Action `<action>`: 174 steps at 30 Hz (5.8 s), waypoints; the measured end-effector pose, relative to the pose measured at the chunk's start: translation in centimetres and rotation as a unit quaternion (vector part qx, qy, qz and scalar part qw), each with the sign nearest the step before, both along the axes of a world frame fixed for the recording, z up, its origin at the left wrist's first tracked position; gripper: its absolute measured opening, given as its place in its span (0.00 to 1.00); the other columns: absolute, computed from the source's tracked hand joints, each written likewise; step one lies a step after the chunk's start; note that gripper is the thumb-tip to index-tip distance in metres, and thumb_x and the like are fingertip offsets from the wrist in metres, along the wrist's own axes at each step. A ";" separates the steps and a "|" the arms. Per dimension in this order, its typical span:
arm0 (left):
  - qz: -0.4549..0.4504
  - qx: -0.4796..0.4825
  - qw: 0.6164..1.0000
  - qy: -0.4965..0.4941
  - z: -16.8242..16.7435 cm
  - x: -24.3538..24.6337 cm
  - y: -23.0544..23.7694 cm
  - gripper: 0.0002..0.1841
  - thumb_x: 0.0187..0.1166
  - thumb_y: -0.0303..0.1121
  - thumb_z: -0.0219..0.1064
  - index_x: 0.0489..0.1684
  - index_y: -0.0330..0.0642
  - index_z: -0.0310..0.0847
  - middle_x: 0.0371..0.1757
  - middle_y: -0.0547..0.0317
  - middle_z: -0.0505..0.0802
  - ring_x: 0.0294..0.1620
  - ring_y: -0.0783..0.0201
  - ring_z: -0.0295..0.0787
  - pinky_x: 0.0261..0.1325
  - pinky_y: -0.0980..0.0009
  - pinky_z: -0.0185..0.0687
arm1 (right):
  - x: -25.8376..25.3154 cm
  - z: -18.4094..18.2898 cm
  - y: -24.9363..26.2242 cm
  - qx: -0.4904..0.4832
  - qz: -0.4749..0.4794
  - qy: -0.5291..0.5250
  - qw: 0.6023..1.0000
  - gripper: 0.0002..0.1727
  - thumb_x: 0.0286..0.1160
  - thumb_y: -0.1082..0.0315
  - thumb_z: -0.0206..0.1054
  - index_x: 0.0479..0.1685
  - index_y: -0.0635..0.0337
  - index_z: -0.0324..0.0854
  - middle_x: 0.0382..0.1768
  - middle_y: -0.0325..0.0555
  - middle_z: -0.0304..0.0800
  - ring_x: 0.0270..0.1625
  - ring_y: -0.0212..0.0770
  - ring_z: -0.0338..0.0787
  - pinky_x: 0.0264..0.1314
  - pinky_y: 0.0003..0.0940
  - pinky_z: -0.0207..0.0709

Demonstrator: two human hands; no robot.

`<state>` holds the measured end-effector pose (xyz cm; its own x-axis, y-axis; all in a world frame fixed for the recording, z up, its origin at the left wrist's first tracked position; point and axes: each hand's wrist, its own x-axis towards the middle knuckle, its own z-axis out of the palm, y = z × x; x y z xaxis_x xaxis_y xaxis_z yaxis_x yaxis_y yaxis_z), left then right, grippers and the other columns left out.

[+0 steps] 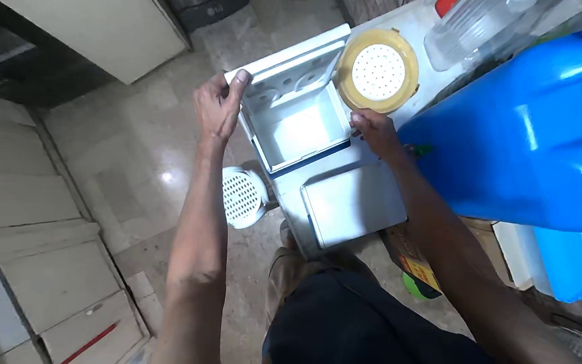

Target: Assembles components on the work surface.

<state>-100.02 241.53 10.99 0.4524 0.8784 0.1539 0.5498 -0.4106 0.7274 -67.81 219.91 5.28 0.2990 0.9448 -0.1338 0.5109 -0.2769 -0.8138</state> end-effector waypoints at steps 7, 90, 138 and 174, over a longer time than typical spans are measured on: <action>-0.004 -0.044 0.997 -0.062 -0.1 -0.2 0.3 0.28 0.89 0.58 0.52 0.45 0.42 0.89 0.41 0.61 0.93 0.43 0.73 0.91 0.50 0.67 0.87 | 0.2 -0.5 0.5 -0.012 -0.001 0.005 1.000 0.22 0.89 0.55 0.62 0.71 0.61 0.80 0.55 0.52 0.92 0.51 0.43 0.94 0.56 0.43 0.89; -0.369 -0.225 0.880 0.195 -7.1 1.6 -19.5 0.72 0.32 0.51 0.97 0.93 0.51 0.56 0.87 0.43 0.70 0.83 0.41 0.71 0.79 0.36 0.72 | -19.2 1.5 -21.9 -0.069 -0.604 0.439 0.661 0.29 0.66 0.63 0.82 0.66 0.60 0.79 0.55 0.50 0.88 0.51 0.42 0.89 0.51 0.37 0.86; -0.307 -0.291 0.883 0.203 -4.3 9.2 -17.5 0.19 0.84 0.41 0.66 0.62 0.36 0.81 0.52 0.42 0.91 0.54 0.47 0.89 0.62 0.42 0.81 | -19.0 3.6 -25.6 -0.102 -0.468 0.404 0.779 0.22 0.83 0.57 0.68 0.74 0.46 0.80 0.62 0.45 0.89 0.55 0.42 0.90 0.54 0.41 0.85; -0.498 -0.140 0.843 0.149 8.5 9.2 -31.1 0.22 0.69 0.46 0.79 0.54 0.43 0.83 0.32 0.50 0.91 0.35 0.47 0.91 0.35 0.43 0.86 | -18.4 1.1 -29.1 0.063 -0.528 0.429 0.731 0.21 0.93 0.45 0.46 0.60 0.45 0.80 0.42 0.33 0.89 0.41 0.28 0.87 0.44 0.32 0.84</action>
